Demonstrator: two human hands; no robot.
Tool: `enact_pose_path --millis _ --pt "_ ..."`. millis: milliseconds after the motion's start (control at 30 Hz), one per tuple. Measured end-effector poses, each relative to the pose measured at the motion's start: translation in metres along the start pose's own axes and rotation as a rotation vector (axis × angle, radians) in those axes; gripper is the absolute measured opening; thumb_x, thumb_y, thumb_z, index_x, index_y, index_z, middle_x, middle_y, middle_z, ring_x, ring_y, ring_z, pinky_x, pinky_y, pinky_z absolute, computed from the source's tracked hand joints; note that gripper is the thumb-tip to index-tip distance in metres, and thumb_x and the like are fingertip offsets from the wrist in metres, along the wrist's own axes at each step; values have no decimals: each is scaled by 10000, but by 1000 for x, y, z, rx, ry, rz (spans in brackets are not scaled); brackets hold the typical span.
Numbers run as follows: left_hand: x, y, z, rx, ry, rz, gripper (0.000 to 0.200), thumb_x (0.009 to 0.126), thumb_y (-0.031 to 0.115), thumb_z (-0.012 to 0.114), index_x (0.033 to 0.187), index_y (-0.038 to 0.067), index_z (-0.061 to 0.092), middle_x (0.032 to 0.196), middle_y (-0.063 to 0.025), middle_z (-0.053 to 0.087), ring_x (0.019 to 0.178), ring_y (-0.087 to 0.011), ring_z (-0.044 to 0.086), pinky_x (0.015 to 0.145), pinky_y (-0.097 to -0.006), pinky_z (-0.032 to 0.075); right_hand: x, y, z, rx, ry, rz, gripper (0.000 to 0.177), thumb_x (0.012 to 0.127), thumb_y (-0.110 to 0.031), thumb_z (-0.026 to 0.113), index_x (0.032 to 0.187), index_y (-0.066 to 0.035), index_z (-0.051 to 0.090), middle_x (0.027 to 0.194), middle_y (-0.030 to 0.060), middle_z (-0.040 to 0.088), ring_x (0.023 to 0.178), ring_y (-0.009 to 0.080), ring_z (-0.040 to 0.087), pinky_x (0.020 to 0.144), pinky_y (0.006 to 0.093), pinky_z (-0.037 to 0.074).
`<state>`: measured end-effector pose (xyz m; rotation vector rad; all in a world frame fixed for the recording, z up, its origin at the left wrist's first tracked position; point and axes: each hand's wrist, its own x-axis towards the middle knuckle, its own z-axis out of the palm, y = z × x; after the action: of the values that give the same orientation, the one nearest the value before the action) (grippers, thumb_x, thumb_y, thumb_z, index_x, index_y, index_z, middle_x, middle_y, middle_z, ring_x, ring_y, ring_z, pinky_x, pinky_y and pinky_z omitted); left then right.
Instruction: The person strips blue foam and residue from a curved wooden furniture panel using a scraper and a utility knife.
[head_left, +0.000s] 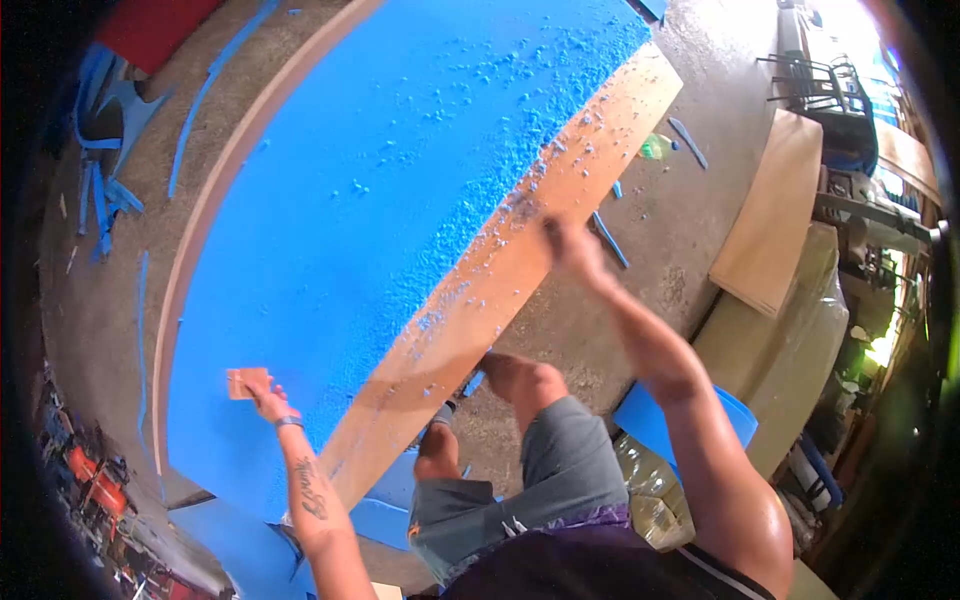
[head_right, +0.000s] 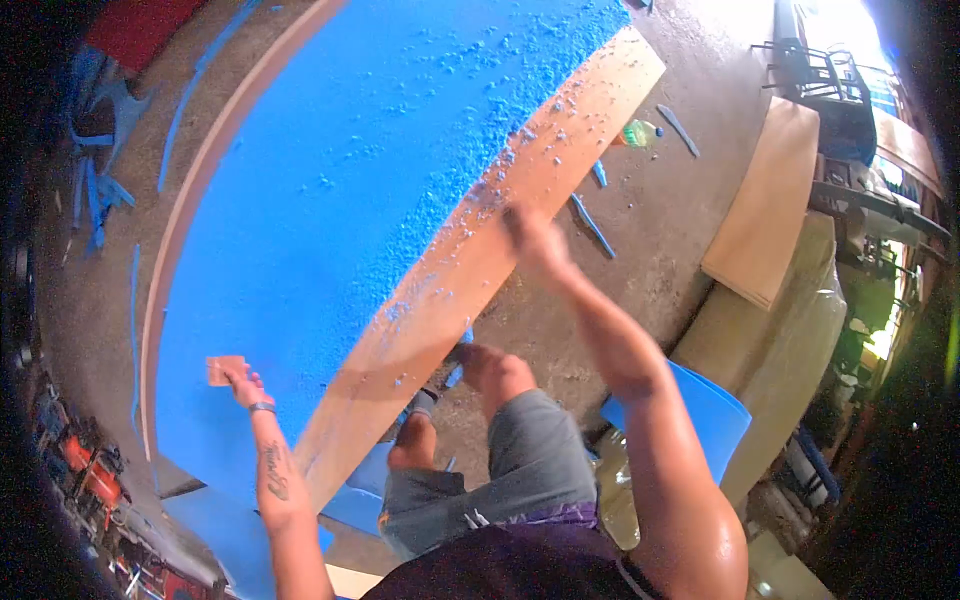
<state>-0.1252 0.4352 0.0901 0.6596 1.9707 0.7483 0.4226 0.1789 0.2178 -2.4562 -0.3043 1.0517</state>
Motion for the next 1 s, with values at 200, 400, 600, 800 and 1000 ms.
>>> enact_pose_path --millis 200,400,600,800,1000 --pt "-107 -17 37 72 105 -15 513 894 547 482 1079 75 560 858 -21 591 593 -90 470 481 -213 367 54 -54 132 -668 -330 -858 305 918 -305 445 1179 -152 485 885 119 609 862 292 620 713 460 494" --pt "-167 -16 140 118 122 106 529 908 474 510 1206 39 530 892 -58 608 652 -98 516 517 -214 389 248 9 -161 -122 281 -60 440 962 -385 331 1112 -49 572 1046 139 634 908 275 606 827 433 450" --pt "-197 35 306 69 -36 95 656 919 526 441 1286 -18 457 1103 -126 576 928 -197 541 854 -326 423 250 46 -97 -632 -84 -380 324 897 -231 411 1123 -44 549 984 187 618 864 365 600 798 464 478" --pt "-158 17 296 136 -25 131 698 909 531 457 1316 -35 427 1186 -140 528 1024 -249 515 911 -342 397 318 9 -192 -279 -55 -438 152 870 -174 472 961 -113 579 845 134 637 834 295 636 712 434 506" --pt "-176 35 300 130 17 -2 533 883 566 490 1055 70 586 787 16 525 586 -63 332 530 -220 281 400 64 -365 -403 714 -8 278 934 -202 403 1143 -34 475 992 209 631 857 337 631 746 455 494"
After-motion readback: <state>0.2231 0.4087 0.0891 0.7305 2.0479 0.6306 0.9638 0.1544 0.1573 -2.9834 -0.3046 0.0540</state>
